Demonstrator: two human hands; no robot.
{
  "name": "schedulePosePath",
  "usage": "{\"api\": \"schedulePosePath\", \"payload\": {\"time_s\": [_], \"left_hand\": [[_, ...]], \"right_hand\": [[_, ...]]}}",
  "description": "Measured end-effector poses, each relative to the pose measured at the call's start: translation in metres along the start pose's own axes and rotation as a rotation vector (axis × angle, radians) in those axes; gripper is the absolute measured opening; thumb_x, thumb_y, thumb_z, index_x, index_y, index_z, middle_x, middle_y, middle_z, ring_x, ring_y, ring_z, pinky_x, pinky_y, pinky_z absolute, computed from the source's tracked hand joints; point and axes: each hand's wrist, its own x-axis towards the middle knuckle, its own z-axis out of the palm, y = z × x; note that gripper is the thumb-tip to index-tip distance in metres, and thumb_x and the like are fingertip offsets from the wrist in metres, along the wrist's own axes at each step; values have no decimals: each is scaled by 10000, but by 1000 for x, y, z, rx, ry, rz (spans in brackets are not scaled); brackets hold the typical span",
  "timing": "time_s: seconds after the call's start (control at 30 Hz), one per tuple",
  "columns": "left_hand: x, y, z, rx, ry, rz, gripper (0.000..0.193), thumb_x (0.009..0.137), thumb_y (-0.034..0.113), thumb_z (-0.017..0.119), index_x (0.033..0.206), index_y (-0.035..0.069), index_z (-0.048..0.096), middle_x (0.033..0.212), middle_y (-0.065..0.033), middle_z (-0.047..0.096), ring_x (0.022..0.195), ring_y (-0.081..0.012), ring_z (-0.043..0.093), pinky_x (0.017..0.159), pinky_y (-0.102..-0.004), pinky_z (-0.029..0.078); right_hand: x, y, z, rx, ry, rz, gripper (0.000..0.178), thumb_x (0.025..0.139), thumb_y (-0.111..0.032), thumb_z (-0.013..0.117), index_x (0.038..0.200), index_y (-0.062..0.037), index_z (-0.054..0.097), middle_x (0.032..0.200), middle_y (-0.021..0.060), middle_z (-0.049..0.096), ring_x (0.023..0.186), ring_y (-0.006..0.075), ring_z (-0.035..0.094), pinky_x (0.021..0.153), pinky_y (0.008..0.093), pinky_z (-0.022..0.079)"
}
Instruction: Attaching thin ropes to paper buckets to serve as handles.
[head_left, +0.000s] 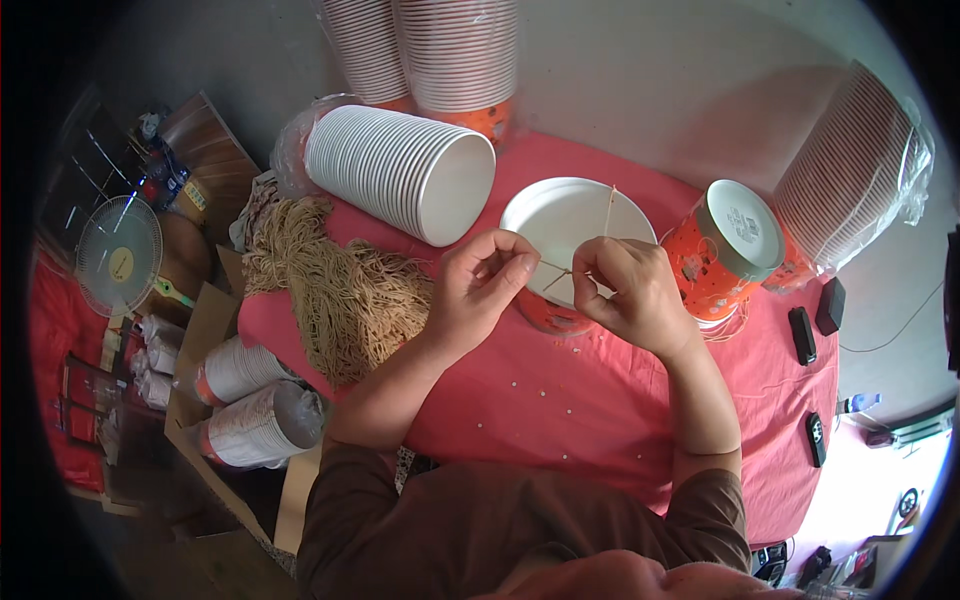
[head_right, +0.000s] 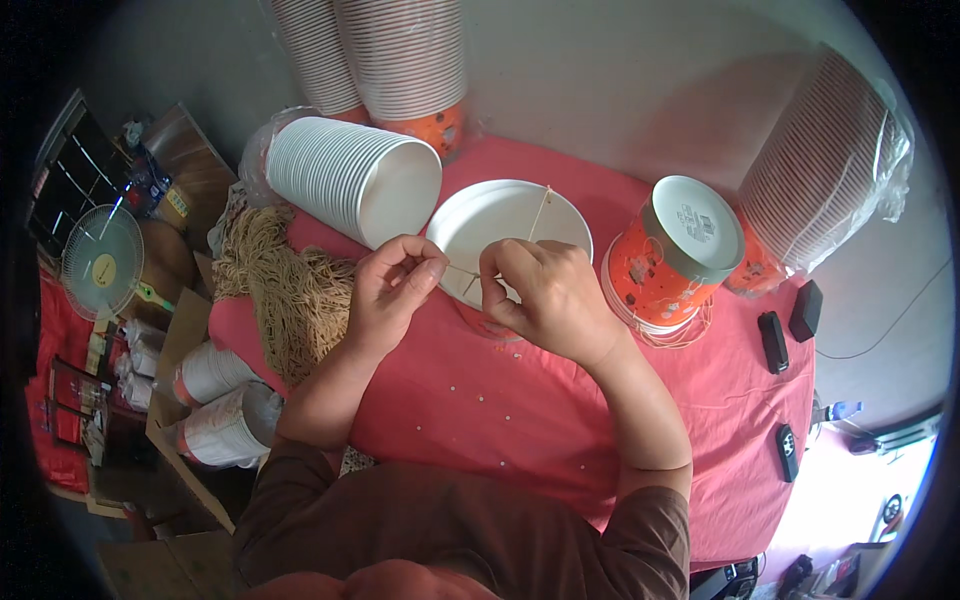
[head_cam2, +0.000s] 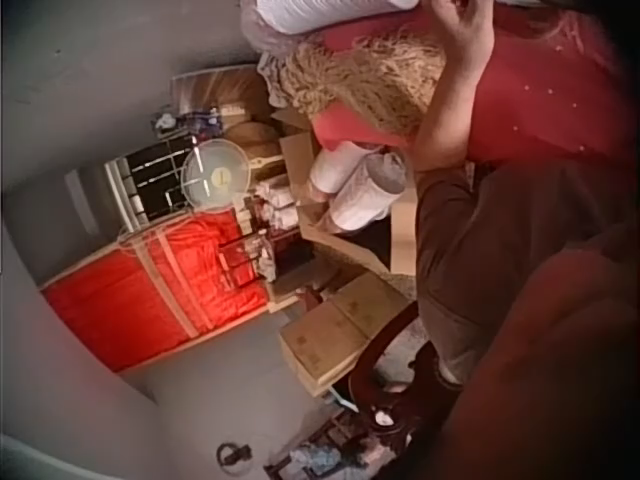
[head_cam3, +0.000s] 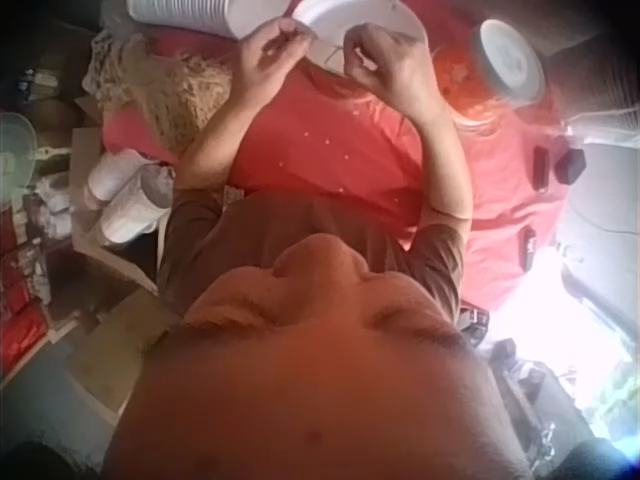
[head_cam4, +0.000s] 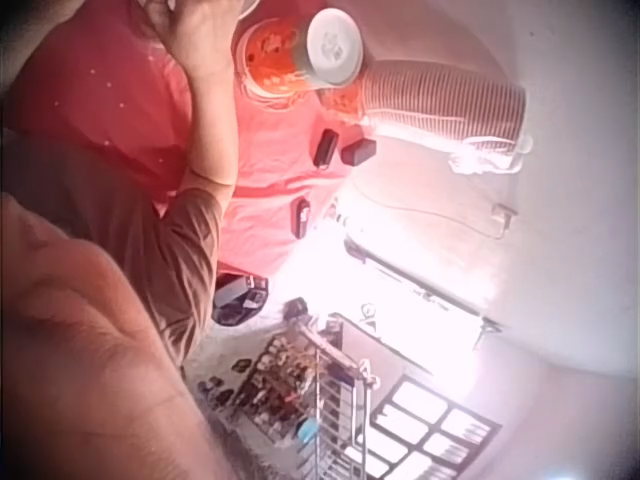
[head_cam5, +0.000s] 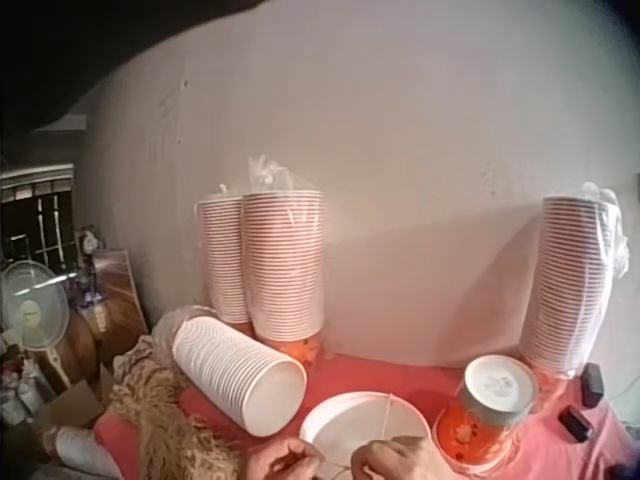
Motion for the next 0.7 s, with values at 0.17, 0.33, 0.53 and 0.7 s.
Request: {"api": "schedulePosePath", "payload": {"time_s": [0.17,0.33,0.53,0.7], "left_hand": [[1,-4,-2,201,4,83,31,926,34,657,935,6,646,763,51,572,689,-2,489,607,-179,397],[3,0,-4,224,-53,35,42,904,7,664,942,3,646,826,35,594,688,0,481,608,-175,390],[3,6,-2,361,-29,268,126,860,-1,704,977,22,662,993,-17,613,716,-39,537,603,-188,414],[2,6,10,404,-66,416,141,837,22,736,964,33,675,988,-48,641,842,-130,597,542,-224,470]], "right_hand": [[1,2,-6,-12,-4,23,186,738,19,682,861,-41,556,631,87,600,549,271,622,520,373,485],[0,2,-7,39,7,49,172,773,27,673,877,-35,551,634,92,603,552,265,629,517,370,484],[0,-7,-10,80,-19,86,178,779,8,691,877,-37,549,666,89,618,578,269,636,539,369,492],[2,-16,-8,10,-74,-18,182,782,-20,704,879,-42,552,703,70,632,605,279,638,558,394,500]]}}
